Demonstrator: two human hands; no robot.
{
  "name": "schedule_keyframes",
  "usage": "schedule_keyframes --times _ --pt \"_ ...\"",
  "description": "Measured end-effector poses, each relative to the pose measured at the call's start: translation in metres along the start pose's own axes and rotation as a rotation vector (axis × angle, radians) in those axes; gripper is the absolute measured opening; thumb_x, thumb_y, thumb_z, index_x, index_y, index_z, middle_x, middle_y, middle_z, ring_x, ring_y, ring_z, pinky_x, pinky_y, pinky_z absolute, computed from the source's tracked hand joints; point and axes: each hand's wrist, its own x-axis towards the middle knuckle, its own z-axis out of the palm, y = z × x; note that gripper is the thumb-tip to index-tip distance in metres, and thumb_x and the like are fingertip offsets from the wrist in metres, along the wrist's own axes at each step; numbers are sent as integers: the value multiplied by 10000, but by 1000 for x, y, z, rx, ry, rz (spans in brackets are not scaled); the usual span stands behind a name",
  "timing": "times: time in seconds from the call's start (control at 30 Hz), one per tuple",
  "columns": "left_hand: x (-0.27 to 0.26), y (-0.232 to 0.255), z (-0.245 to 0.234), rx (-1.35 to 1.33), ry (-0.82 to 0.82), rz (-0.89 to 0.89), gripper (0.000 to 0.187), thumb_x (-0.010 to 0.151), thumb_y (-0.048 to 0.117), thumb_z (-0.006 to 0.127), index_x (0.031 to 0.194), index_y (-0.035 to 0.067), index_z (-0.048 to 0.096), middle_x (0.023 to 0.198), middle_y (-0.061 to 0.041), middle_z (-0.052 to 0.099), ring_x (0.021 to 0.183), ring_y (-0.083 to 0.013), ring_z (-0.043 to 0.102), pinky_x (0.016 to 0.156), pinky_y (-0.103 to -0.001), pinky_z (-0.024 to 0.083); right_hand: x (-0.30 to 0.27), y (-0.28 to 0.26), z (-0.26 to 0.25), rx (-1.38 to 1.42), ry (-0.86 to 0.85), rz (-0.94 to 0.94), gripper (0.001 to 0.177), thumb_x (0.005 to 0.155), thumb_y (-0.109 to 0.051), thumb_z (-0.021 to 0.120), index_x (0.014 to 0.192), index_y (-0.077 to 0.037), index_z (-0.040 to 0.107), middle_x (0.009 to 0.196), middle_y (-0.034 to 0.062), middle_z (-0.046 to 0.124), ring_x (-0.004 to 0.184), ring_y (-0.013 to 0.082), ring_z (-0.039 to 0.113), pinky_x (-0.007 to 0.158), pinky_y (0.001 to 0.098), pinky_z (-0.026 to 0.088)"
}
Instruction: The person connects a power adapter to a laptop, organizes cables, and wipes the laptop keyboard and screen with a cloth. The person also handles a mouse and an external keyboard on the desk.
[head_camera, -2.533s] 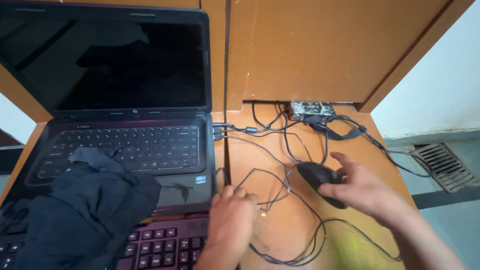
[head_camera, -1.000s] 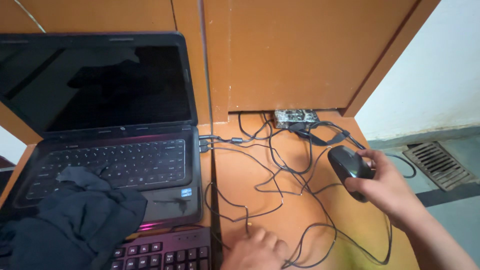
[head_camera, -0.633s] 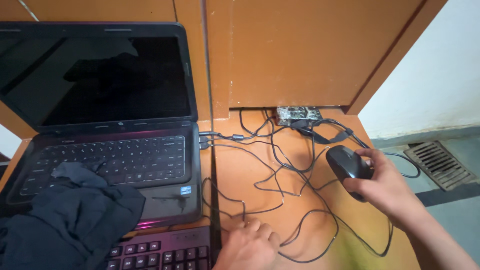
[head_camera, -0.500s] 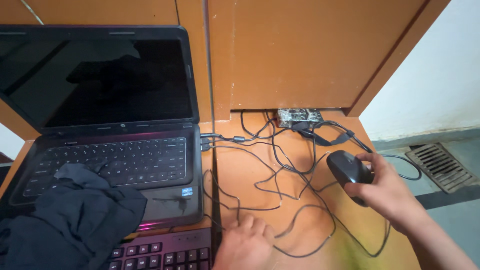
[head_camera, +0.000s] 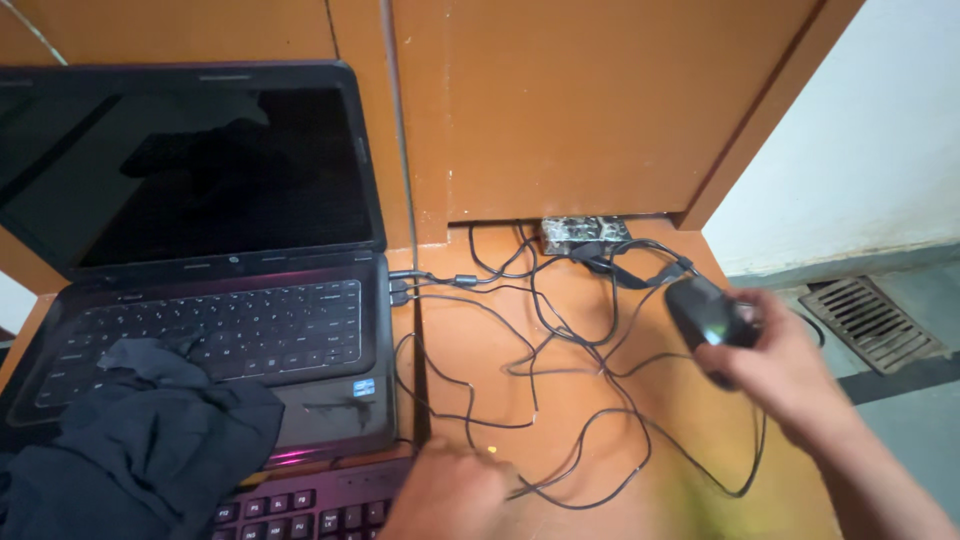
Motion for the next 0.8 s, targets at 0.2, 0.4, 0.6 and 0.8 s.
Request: schedule_keyframes --times 0.2,0.4,0.6,0.8 --pt "-20 -13 -35 -159 163 -86 342 765 344 795 995 102 722 1003 -72 696 1078 -288 609 858 -474 445 7 3 -24 98 246 -93 850 693 -19 741 1486 7 437 1166 194 629 955 246 656 780 372 554" --pt "5 4 -16 -158 222 -9 243 784 145 688 1019 96 728 1075 -67 671 1132 -304 573 882 -458 485 3 4 -22 172 254 -250 824 711 0 742 1476 -8 436 1263 159 603 1102 211 638 884 350 556" --pt "12 7 9 -5 150 68 145 785 181 621 834 107 736 953 -74 639 1099 -296 541 887 -519 441 -5 -12 -32 359 343 -440 788 781 54 723 1493 -7 390 1339 143 585 1172 198 629 959 344 570" --pt "14 13 -5 47 271 77 115 800 169 665 886 98 688 946 -51 641 1060 -268 580 866 -454 481 -24 -33 -43 468 316 -602 675 878 74 677 1472 21 360 1356 135 559 1157 166 613 985 352 578"
